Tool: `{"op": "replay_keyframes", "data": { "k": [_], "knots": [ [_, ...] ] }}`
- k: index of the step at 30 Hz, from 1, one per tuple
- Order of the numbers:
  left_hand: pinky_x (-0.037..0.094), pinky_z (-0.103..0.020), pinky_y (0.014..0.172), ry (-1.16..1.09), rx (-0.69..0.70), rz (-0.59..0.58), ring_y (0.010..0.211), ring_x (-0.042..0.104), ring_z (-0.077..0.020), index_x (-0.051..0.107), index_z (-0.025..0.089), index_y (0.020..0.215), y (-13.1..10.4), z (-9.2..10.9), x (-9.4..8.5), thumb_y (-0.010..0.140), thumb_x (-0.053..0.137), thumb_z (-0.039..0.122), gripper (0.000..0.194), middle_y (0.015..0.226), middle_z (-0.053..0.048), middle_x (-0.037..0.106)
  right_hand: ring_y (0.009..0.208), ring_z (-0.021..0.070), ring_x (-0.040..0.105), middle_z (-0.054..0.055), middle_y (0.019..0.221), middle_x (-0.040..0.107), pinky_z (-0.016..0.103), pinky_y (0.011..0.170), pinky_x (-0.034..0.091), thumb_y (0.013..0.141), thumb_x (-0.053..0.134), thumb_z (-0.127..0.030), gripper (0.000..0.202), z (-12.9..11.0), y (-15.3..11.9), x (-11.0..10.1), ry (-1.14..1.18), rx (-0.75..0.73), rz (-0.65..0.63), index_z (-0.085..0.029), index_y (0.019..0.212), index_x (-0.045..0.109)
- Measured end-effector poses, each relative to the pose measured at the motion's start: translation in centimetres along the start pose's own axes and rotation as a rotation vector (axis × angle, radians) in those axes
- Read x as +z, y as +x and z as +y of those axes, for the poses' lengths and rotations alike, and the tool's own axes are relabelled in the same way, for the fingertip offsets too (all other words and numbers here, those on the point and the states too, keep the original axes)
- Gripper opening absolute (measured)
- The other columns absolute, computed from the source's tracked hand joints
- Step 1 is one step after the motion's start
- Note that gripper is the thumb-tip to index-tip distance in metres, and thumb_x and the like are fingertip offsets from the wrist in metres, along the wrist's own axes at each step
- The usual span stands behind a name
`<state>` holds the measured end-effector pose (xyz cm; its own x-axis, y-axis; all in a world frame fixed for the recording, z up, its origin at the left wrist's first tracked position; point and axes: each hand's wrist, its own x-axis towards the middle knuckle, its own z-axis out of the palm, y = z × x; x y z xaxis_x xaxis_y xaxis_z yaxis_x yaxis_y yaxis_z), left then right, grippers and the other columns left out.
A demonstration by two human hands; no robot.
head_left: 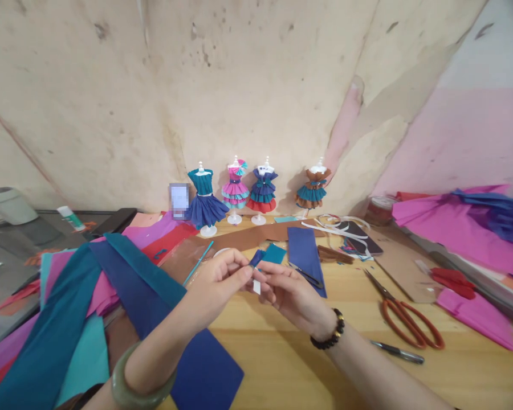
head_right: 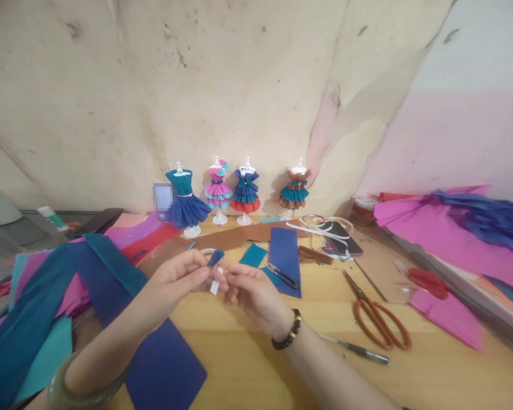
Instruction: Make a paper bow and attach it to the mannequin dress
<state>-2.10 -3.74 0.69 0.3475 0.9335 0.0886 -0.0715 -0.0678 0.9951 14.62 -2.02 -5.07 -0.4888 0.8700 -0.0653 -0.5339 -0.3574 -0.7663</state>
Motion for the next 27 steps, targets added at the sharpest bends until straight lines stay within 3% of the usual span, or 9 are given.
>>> {"op": "replay_keyframes", "data": {
  "k": [3,7,9,12,16,19,22,27],
  "knots": [
    [0.051,-0.029,0.073,0.028,-0.003,0.021,0.075,0.066,-0.0158,0.054,0.015,0.076,0.1,-0.2,-0.1,0.083,0.062,0.031,0.019,0.082,-0.008,0.073,0.049,0.0037,0.045,-0.006,0.065,0.058,0.018,0.053,0.04,0.071,0.071,-0.015,0.017,-0.1,0.1,-0.5,0.236,0.08,-0.024,-0.017,0.087,0.066],
    [0.051,-0.033,0.075,-0.059,-0.021,-0.02,0.076,0.068,-0.0182,0.052,0.016,0.078,-0.1,-0.3,-0.2,0.085,0.061,0.032,0.02,0.085,-0.008,0.073,0.039,0.0008,0.031,-0.01,0.064,0.058,0.019,0.052,0.04,0.076,0.064,-0.012,0.031,-0.6,0.1,-1.2,0.308,-0.031,0.023,-0.024,0.105,0.061],
    [0.051,-0.034,0.075,-0.104,-0.026,-0.023,0.077,0.069,-0.0191,0.05,0.016,0.078,-0.1,-0.2,-0.3,0.084,0.062,0.033,0.021,0.085,-0.008,0.073,0.038,0.0007,0.031,-0.009,0.069,0.061,0.02,0.051,0.04,0.077,0.065,-0.014,0.039,-0.8,0.0,-1.2,0.222,-0.096,0.065,-0.027,0.113,0.058],
    [0.051,-0.033,0.075,-0.119,-0.024,0.028,0.074,0.068,-0.0173,0.049,0.016,0.076,0.0,-0.1,-0.3,0.083,0.063,0.032,0.022,0.084,-0.009,0.073,0.046,0.0028,0.047,-0.003,0.084,0.065,0.021,0.051,0.042,0.074,0.071,-0.016,0.039,-0.8,-0.2,-0.8,-0.045,-0.254,0.1,-0.023,0.111,0.061],
    [0.052,-0.032,0.073,-0.156,-0.016,0.037,0.069,0.067,-0.0163,0.05,0.016,0.077,0.1,0.0,0.0,0.082,0.063,0.031,0.021,0.087,-0.009,0.073,0.062,0.0087,0.063,0.001,0.099,0.066,0.025,0.061,0.051,0.074,0.074,-0.019,0.035,-0.2,-0.7,0.2,-0.351,-0.388,0.025,-0.024,0.107,0.062],
    [0.053,-0.033,0.071,-0.201,-0.03,0.026,0.07,0.069,-0.0178,0.05,0.016,0.076,0.0,0.0,0.3,0.081,0.064,0.031,0.022,0.088,-0.008,0.073,0.067,0.0113,0.067,0.001,0.093,0.068,0.029,0.068,0.055,0.076,0.073,-0.025,0.032,0.1,-0.9,0.7,-0.365,-0.358,-0.007,-0.023,0.106,0.061],
    [0.053,-0.032,0.071,-0.196,-0.044,0.052,0.075,0.07,-0.0195,0.05,0.016,0.077,-0.1,0.2,0.5,0.08,0.065,0.031,0.022,0.088,-0.009,0.074,0.075,0.0138,0.068,0.002,0.088,0.07,0.03,0.073,0.056,0.076,0.074,-0.029,0.026,0.1,-0.9,0.8,-0.405,-0.364,0.049,-0.021,0.099,0.064],
    [0.052,-0.027,0.059,-0.141,-0.073,0.108,0.067,0.071,-0.0185,0.051,0.016,0.08,0.0,0.3,0.0,0.08,0.065,0.034,0.022,0.1,-0.011,0.073,0.067,0.014,0.065,0.002,0.075,0.071,0.028,0.066,0.055,0.074,0.074,-0.035,0.02,0.0,-0.6,0.4,-0.546,-0.41,0.171,-0.019,0.085,0.069]
  ]
}}
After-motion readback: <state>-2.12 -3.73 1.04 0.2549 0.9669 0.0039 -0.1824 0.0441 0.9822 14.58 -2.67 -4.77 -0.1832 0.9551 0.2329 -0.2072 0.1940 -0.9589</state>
